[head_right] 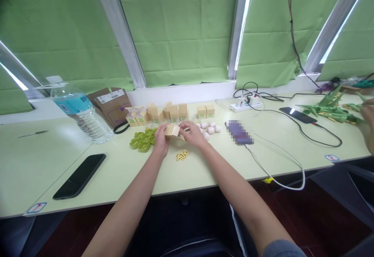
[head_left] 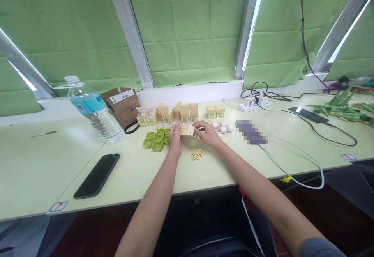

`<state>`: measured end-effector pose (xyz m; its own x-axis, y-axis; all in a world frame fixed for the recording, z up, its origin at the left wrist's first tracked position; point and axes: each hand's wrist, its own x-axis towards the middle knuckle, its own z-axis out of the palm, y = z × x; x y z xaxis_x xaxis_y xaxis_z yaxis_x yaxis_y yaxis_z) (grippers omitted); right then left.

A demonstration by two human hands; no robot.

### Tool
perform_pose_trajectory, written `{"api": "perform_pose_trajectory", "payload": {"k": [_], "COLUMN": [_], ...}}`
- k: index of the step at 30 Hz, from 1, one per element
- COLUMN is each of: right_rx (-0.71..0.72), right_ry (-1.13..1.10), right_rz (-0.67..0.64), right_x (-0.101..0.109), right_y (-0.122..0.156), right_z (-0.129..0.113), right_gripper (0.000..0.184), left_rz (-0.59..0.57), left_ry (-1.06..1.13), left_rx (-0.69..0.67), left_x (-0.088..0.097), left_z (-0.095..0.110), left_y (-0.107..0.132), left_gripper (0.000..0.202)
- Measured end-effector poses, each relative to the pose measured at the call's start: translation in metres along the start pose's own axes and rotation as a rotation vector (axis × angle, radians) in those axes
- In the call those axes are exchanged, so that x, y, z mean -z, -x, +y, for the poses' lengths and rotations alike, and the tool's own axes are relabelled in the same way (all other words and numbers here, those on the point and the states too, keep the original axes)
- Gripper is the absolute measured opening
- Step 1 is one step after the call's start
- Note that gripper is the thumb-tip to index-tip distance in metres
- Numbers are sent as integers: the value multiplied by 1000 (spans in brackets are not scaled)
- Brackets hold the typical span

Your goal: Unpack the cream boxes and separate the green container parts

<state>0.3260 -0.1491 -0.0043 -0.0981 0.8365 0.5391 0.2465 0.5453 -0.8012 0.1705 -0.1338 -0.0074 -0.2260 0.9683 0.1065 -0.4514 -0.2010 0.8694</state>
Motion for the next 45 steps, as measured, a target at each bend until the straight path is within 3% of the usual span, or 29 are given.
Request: {"api": "perform_pose_trajectory", "payload": {"k": [17,28,35,45], "right_rx": [43,35,-65,-162], "right_ry": [-43,-164,-164,-539], "right_rz": [68,161,164,317], "right_x": [3,5,3,8], "right_y": [-1,-3,-4,-8], "right_z": [5,7,17,9], "right_gripper": [26,34,36,34], "left_rz": [61,128,94,117], "left_ry": [34,44,61,84], "left_rx": [6,83,118,148], "left_x": [-4,0,1,5], "left_z": [1,1,1,-4], "left_y": [1,-2,-1,-8], "left_gripper": [14,15,18,15]}}
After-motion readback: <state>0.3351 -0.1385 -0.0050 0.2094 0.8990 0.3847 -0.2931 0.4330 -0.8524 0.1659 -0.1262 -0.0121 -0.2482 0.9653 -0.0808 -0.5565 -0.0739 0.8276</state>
